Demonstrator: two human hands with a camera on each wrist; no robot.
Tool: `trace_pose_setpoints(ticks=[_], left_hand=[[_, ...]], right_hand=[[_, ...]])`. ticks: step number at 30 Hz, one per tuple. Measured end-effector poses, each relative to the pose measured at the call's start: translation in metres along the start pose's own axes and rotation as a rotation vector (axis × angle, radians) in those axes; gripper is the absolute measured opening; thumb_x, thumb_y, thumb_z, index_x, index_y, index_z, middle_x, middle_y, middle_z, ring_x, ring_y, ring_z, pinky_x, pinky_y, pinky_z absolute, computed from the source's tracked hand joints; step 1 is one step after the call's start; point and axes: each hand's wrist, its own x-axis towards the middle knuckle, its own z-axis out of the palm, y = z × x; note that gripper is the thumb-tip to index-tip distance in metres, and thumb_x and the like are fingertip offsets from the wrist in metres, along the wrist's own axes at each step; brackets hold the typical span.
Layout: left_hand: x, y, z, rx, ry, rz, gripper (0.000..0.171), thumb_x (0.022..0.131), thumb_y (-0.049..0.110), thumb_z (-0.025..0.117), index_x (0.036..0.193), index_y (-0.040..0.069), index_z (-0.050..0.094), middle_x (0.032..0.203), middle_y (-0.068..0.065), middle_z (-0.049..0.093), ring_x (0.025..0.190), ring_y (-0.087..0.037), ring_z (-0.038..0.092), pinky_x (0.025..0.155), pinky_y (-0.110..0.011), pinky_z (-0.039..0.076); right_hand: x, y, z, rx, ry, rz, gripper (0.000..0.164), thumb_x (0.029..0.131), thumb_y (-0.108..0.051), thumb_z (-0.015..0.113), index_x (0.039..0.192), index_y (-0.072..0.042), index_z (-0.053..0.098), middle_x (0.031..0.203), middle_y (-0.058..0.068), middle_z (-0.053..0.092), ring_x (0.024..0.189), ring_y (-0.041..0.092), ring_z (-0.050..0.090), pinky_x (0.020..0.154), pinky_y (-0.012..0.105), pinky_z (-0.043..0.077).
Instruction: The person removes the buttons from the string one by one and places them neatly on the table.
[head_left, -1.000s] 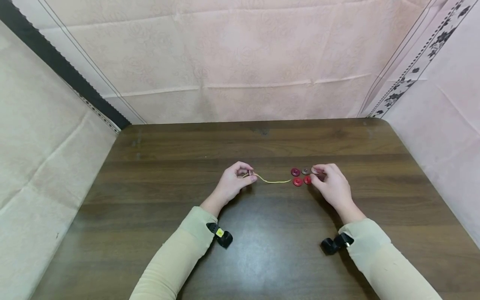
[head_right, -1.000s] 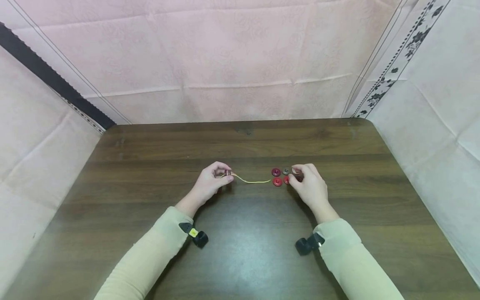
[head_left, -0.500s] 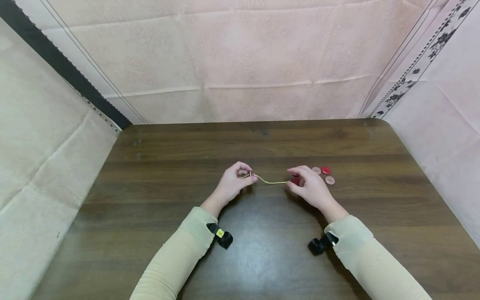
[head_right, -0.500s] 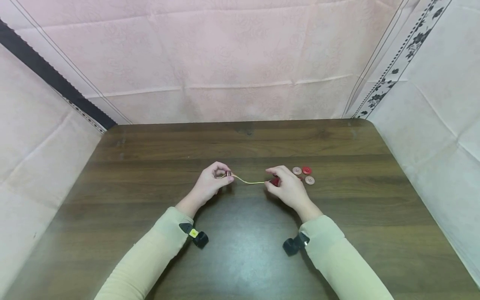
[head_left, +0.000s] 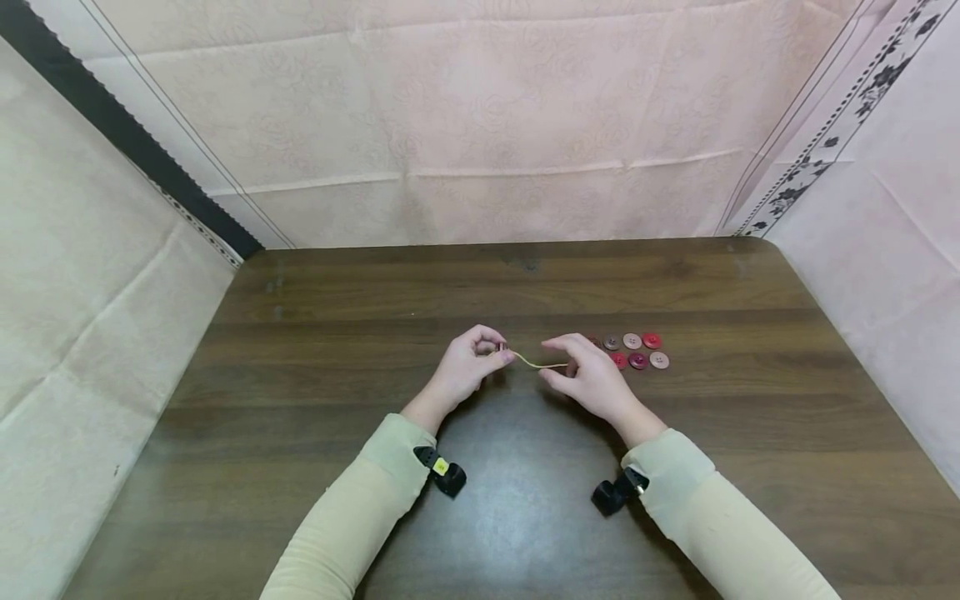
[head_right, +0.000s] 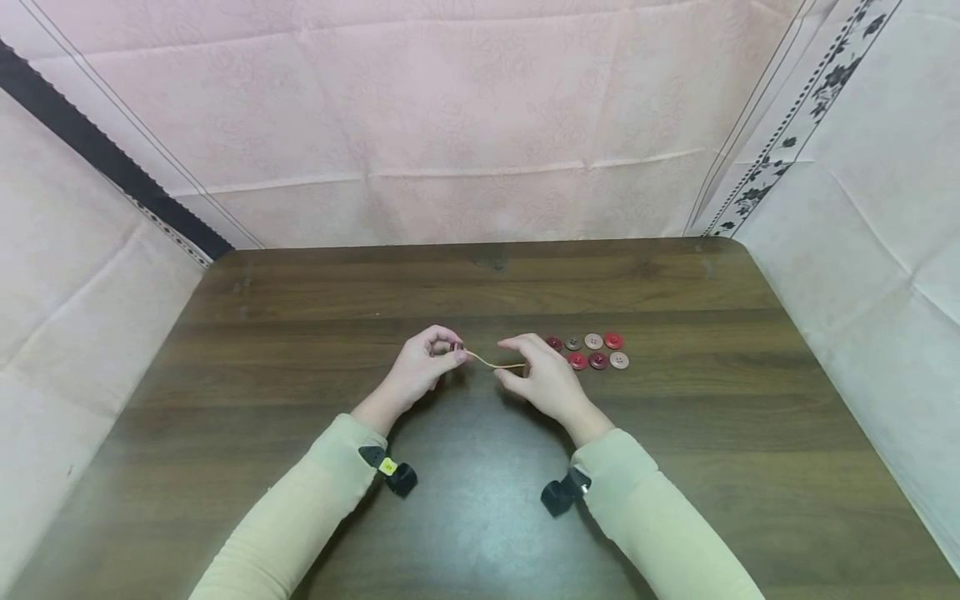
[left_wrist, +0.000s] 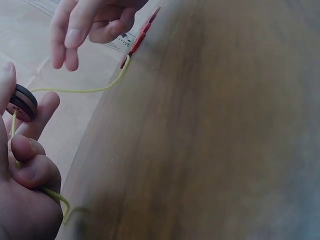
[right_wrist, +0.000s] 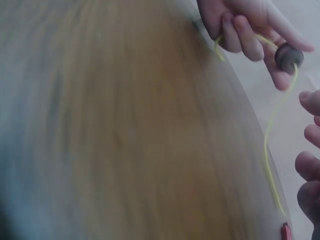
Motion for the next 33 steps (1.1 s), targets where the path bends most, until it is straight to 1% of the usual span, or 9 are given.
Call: trace_pose_setpoints(ticks=[4, 11, 15, 21, 28, 33], left_hand=[[0.000, 0.000, 0.000, -0.011, -0.009, -0.001, 0.022, 0.085, 0.017, 0.071, 0.098, 0.007, 0.057, 0.084, -0.002, 0.067, 0.049, -0.014, 0.038, 0.043, -0.025, 0.031], [-0.001, 0.001, 0.001, -0.011, -0.024, 0.002, 0.024, 0.083, 0.020, 0.073, 0.097, 0.008, 0.057, 0.075, 0.000, 0.063, 0.046, -0.013, 0.036, 0.042, -0.025, 0.031], [0.000, 0.001, 0.001, -0.012, -0.035, 0.012, 0.024, 0.083, 0.019, 0.073, 0.096, 0.007, 0.057, 0.076, 0.001, 0.065, 0.047, -0.013, 0.038, 0.041, -0.026, 0.031], [0.000, 0.001, 0.002, -0.014, -0.035, -0.002, 0.025, 0.083, 0.019, 0.073, 0.095, 0.004, 0.057, 0.075, 0.001, 0.064, 0.048, -0.012, 0.038, 0.041, -0.026, 0.031], [-0.001, 0.002, 0.003, 0.004, -0.059, -0.002, 0.024, 0.083, 0.019, 0.072, 0.096, 0.004, 0.058, 0.075, 0.000, 0.064, 0.044, -0.011, 0.038, 0.041, -0.025, 0.033], [-0.001, 0.002, 0.003, 0.002, -0.079, 0.003, 0.023, 0.084, 0.018, 0.071, 0.097, 0.004, 0.058, 0.074, -0.001, 0.064, 0.042, -0.011, 0.037, 0.041, -0.025, 0.032]], right_hand=[[0.002, -0.006, 0.006, 0.027, -0.017, -0.007, 0.041, 0.082, -0.023, 0.073, 0.119, -0.008, 0.061, 0.113, 0.001, 0.058, 0.064, 0.010, 0.050, 0.054, 0.026, 0.044], [0.002, -0.014, 0.014, 0.084, 0.014, 0.005, 0.042, 0.082, -0.020, 0.074, 0.119, -0.008, 0.061, 0.114, 0.003, 0.058, 0.064, 0.010, 0.049, 0.052, 0.026, 0.043], [0.002, -0.018, 0.020, 0.138, 0.010, 0.023, 0.043, 0.083, -0.020, 0.073, 0.122, -0.008, 0.059, 0.115, 0.002, 0.057, 0.063, 0.011, 0.050, 0.050, 0.026, 0.044], [0.004, -0.027, 0.025, 0.202, 0.006, 0.015, 0.044, 0.084, -0.019, 0.072, 0.124, -0.009, 0.057, 0.119, 0.001, 0.053, 0.058, 0.011, 0.050, 0.048, 0.027, 0.045], [0.006, -0.030, 0.030, 0.177, 0.028, -0.031, 0.037, 0.084, -0.020, 0.072, 0.119, -0.016, 0.060, 0.115, -0.002, 0.054, 0.060, 0.008, 0.049, 0.048, 0.025, 0.044], [0.006, -0.030, 0.032, 0.151, 0.057, -0.060, 0.031, 0.084, -0.016, 0.072, 0.114, -0.016, 0.063, 0.112, -0.003, 0.056, 0.062, 0.008, 0.049, 0.048, 0.024, 0.044]])
